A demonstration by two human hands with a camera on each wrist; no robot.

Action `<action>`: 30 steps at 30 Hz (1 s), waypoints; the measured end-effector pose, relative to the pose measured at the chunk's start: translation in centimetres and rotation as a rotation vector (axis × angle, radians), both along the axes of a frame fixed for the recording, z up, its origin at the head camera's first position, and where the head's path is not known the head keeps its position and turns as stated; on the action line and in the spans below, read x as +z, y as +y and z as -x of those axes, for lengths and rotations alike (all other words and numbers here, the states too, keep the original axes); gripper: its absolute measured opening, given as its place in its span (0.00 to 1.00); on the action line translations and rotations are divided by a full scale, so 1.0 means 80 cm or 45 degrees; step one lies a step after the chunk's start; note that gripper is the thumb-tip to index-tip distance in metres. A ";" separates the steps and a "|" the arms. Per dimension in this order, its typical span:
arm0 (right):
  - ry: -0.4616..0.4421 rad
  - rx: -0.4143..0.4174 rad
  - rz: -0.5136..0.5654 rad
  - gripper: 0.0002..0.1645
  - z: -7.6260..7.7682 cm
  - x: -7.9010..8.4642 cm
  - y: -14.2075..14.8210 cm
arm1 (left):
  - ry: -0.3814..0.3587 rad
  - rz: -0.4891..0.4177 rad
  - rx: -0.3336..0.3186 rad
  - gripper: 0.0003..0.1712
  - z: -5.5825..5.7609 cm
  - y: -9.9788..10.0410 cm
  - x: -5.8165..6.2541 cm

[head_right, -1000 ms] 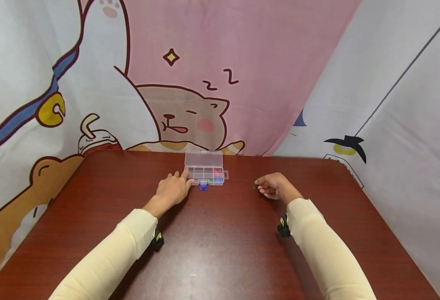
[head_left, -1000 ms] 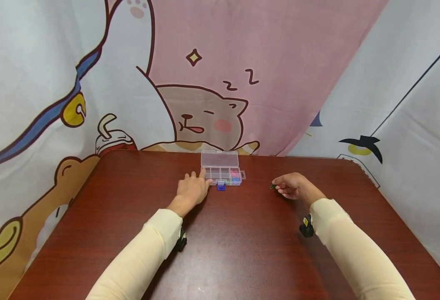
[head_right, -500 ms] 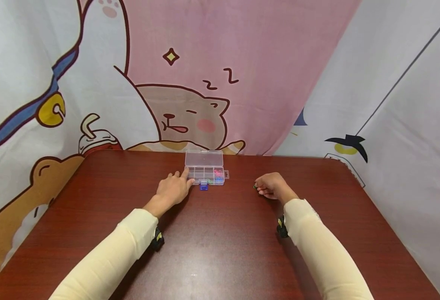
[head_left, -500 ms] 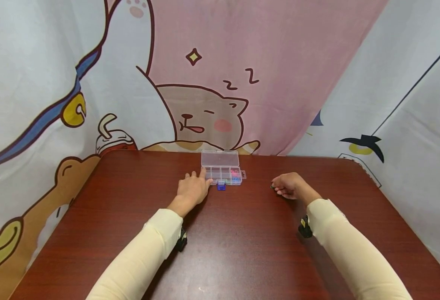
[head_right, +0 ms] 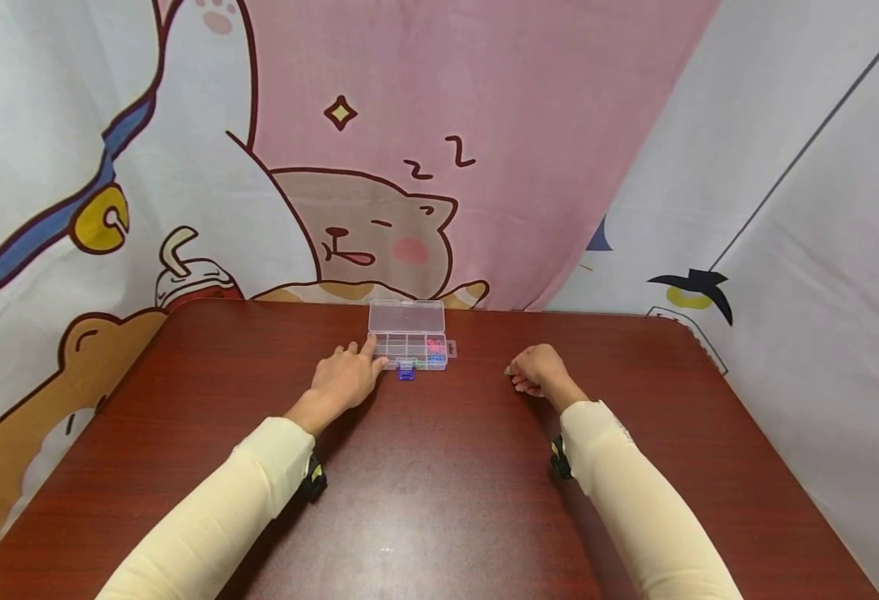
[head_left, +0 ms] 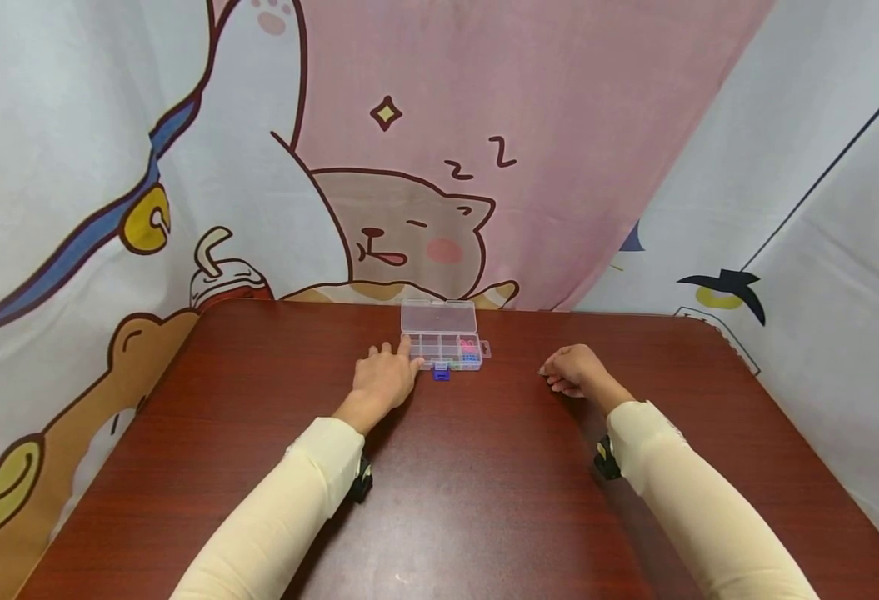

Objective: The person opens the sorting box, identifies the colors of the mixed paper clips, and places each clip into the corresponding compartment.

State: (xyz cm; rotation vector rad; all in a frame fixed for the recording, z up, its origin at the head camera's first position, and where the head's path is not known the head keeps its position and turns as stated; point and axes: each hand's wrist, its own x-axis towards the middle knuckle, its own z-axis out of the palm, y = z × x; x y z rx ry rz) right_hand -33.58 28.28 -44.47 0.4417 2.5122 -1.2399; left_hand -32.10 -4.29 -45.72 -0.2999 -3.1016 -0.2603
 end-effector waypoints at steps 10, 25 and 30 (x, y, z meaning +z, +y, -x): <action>-0.044 -0.026 -0.052 0.14 0.006 0.000 0.000 | -0.012 0.005 -0.006 0.34 0.000 -0.001 0.003; -0.033 -0.047 0.056 0.11 0.002 -0.002 0.008 | -0.008 0.033 -0.014 0.34 0.000 -0.001 -0.001; -0.016 -0.047 0.044 0.11 0.001 -0.002 0.007 | -0.007 0.026 -0.020 0.34 0.000 -0.001 0.000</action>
